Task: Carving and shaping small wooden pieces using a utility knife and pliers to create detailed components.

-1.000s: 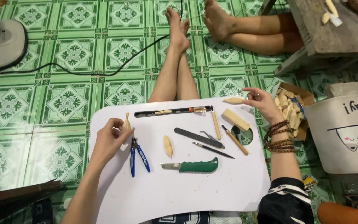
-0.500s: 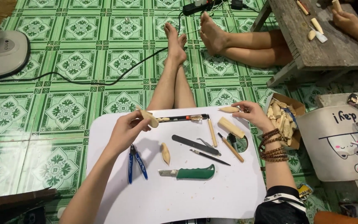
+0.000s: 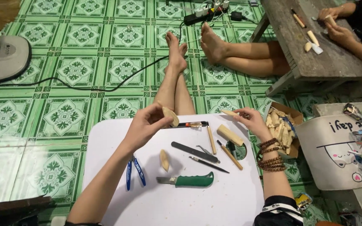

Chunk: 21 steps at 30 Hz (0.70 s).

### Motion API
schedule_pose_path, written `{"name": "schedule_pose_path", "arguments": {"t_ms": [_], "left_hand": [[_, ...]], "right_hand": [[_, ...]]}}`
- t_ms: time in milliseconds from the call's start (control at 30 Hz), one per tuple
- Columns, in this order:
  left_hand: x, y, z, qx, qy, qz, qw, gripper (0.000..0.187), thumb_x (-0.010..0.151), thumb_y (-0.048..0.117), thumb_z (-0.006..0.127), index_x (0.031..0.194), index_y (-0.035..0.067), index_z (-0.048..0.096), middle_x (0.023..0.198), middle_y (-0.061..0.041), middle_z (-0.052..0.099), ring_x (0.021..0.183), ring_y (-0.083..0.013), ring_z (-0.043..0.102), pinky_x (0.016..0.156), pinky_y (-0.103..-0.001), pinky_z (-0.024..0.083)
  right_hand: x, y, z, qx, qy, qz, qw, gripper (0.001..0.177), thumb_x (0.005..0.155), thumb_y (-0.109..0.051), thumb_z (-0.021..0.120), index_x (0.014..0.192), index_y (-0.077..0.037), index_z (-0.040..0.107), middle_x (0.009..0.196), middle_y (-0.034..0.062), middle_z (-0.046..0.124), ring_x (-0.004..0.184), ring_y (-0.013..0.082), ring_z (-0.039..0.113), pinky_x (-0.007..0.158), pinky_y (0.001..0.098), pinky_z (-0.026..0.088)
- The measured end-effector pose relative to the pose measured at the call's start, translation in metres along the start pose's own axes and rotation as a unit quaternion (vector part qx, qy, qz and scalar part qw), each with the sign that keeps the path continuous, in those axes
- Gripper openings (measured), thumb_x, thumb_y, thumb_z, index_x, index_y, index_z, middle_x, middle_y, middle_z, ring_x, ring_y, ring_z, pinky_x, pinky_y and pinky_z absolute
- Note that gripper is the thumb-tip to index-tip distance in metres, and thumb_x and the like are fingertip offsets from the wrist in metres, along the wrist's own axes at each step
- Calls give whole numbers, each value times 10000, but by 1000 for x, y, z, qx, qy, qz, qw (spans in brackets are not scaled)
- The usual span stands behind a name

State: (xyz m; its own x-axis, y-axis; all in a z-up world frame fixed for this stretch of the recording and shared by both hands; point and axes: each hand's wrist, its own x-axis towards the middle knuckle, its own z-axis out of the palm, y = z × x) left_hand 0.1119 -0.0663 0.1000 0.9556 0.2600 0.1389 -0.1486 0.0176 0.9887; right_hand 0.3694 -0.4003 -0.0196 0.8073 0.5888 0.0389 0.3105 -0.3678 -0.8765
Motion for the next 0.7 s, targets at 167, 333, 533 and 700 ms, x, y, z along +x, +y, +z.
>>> {"name": "schedule_pose_path", "arguments": {"t_ms": [167,333,533,700], "left_hand": [[-1,-42,-19,-32,5,-28,999,214,880,60,789,1030,-36,671,961,-146,693,800,-205,685,769,-372,623],[5,-36,-13,-60,15,-45,997,230,924,139,760,1038,16,603,1068,-129,694,814,-172,700,733,-322,628],[23,-37,8,-115,32,-20,993,260,933,125,748,1093,-20,604,860,-176,725,678,-233,755,639,-335,658],[42,-22,22,-109,65,40,991,226,901,108,787,1076,-21,727,782,-136,699,663,-222,746,655,-358,671]], "right_hand": [[2,-3,7,54,45,-23,997,236,905,-131,799,1098,1,766,842,143,710,762,174,627,667,317,535],[1,-50,18,117,76,-72,987,128,989,-75,701,1021,34,759,782,164,712,722,186,646,662,318,572],[1,-108,27,269,121,-142,945,164,1067,-78,538,1089,39,651,722,158,629,608,208,631,551,293,550],[-7,-146,22,335,115,-196,914,177,1067,-79,527,1186,22,611,837,205,691,677,250,727,534,260,564]]}}
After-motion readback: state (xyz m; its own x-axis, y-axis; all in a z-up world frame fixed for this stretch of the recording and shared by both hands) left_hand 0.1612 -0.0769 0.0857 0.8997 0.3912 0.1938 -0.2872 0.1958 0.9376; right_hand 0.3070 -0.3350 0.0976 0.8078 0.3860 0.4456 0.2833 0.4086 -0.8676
